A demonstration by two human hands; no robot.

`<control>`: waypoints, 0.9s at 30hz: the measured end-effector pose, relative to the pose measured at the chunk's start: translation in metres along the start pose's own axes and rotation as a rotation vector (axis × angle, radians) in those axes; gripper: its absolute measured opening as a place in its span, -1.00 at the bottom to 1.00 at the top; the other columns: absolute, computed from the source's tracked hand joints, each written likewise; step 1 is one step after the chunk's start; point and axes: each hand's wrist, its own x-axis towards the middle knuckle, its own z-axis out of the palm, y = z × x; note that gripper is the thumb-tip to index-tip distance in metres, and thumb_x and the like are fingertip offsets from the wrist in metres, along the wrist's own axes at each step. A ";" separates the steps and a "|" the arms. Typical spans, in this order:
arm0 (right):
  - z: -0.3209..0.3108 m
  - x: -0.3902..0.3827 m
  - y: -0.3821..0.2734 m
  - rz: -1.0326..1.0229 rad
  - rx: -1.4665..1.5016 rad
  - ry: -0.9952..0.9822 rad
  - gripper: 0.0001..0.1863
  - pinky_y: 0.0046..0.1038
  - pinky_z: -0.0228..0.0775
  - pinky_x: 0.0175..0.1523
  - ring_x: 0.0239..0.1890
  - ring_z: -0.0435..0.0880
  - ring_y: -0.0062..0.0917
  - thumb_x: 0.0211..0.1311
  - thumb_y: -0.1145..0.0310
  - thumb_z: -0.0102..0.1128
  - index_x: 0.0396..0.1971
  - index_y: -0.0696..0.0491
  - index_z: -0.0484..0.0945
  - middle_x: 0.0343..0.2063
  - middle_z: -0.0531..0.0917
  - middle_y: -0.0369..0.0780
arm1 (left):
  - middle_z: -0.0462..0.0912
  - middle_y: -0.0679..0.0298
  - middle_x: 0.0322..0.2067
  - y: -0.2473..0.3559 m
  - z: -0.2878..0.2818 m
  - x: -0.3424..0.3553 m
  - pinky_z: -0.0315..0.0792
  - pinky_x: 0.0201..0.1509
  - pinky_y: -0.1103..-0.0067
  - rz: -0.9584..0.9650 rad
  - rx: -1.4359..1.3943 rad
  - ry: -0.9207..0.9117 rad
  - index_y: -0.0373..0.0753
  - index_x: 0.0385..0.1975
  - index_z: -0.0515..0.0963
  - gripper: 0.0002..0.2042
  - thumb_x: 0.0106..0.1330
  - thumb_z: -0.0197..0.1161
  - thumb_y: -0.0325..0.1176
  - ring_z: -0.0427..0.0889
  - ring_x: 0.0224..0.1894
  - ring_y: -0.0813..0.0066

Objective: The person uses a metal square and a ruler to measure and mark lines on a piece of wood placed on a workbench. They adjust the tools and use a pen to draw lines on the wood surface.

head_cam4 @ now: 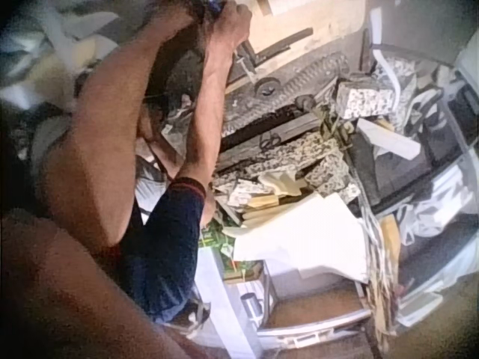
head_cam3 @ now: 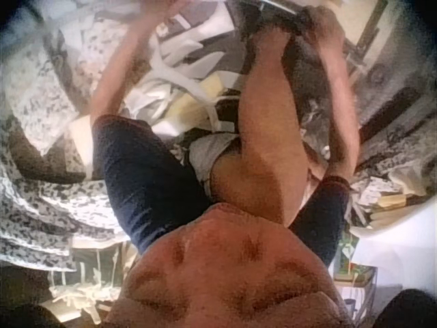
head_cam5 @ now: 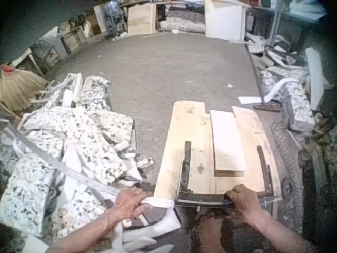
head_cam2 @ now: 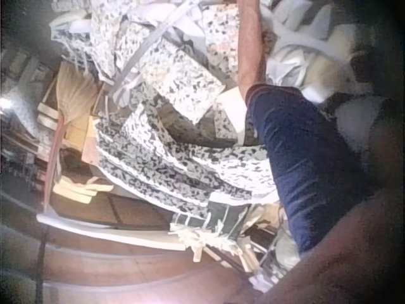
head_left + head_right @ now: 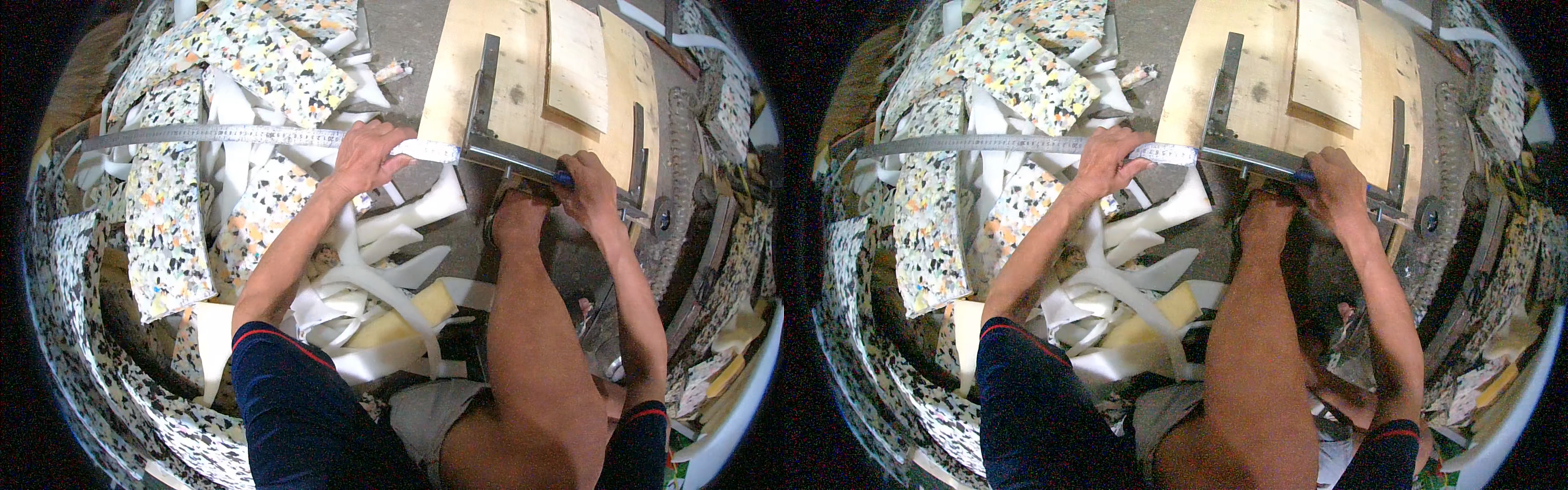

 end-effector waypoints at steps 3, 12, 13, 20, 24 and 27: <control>-0.001 0.000 0.000 -0.019 -0.029 -0.007 -0.55 -0.16 0.46 -0.09 -0.12 0.55 -0.13 -0.12 0.41 0.48 -0.15 0.06 0.55 -0.28 0.54 -0.12 | 0.57 0.26 -0.44 -0.002 -0.003 -0.003 0.37 -0.15 0.33 -0.014 0.008 -0.055 -0.05 -0.03 0.63 -0.62 0.19 0.37 -0.05 0.60 -0.25 0.22; -0.006 0.003 -0.005 -0.015 -0.066 -0.037 -0.58 -0.14 0.48 -0.07 -0.10 0.56 -0.12 -0.09 0.38 0.47 -0.17 0.06 0.55 -0.27 0.54 -0.11 | 0.56 0.25 -0.44 -0.007 -0.002 -0.001 0.39 -0.12 0.30 0.012 -0.090 -0.038 -0.09 -0.05 0.63 -0.62 0.21 0.37 -0.05 0.60 -0.27 0.18; -0.007 0.003 -0.005 0.005 -0.071 -0.055 -0.58 -0.14 0.48 -0.06 -0.09 0.56 -0.13 -0.09 0.37 0.47 -0.16 0.06 0.55 -0.27 0.54 -0.11 | 0.57 0.24 -0.44 -0.008 -0.002 -0.001 0.39 -0.12 0.30 0.032 -0.083 -0.016 -0.10 -0.05 0.63 -0.63 0.21 0.37 -0.06 0.60 -0.27 0.18; -0.007 0.004 -0.007 0.057 -0.065 -0.077 -0.57 -0.16 0.51 -0.03 -0.06 0.58 -0.14 -0.07 0.35 0.47 -0.13 0.05 0.58 -0.22 0.56 -0.12 | 0.57 0.25 -0.45 -0.010 0.002 0.000 0.38 -0.15 0.31 0.054 -0.058 -0.001 -0.10 -0.09 0.63 -0.64 0.21 0.36 -0.04 0.59 -0.28 0.19; -0.008 0.004 -0.009 0.083 -0.037 -0.063 -0.56 -0.16 0.52 -0.04 -0.06 0.58 -0.14 -0.08 0.36 0.48 -0.11 0.05 0.58 -0.23 0.57 -0.12 | 0.57 0.27 -0.45 -0.009 0.003 0.000 0.37 -0.17 0.32 0.059 -0.033 0.024 -0.09 -0.10 0.63 -0.64 0.22 0.35 -0.01 0.59 -0.29 0.22; -0.011 0.004 -0.011 0.068 -0.066 -0.074 -0.55 -0.16 0.52 -0.03 -0.08 0.60 -0.13 -0.08 0.36 0.47 -0.10 0.05 0.59 -0.23 0.57 -0.11 | 0.58 0.29 -0.45 -0.008 0.003 0.000 0.36 -0.18 0.33 0.053 -0.027 0.027 -0.08 -0.12 0.63 -0.64 0.21 0.34 0.00 0.59 -0.30 0.24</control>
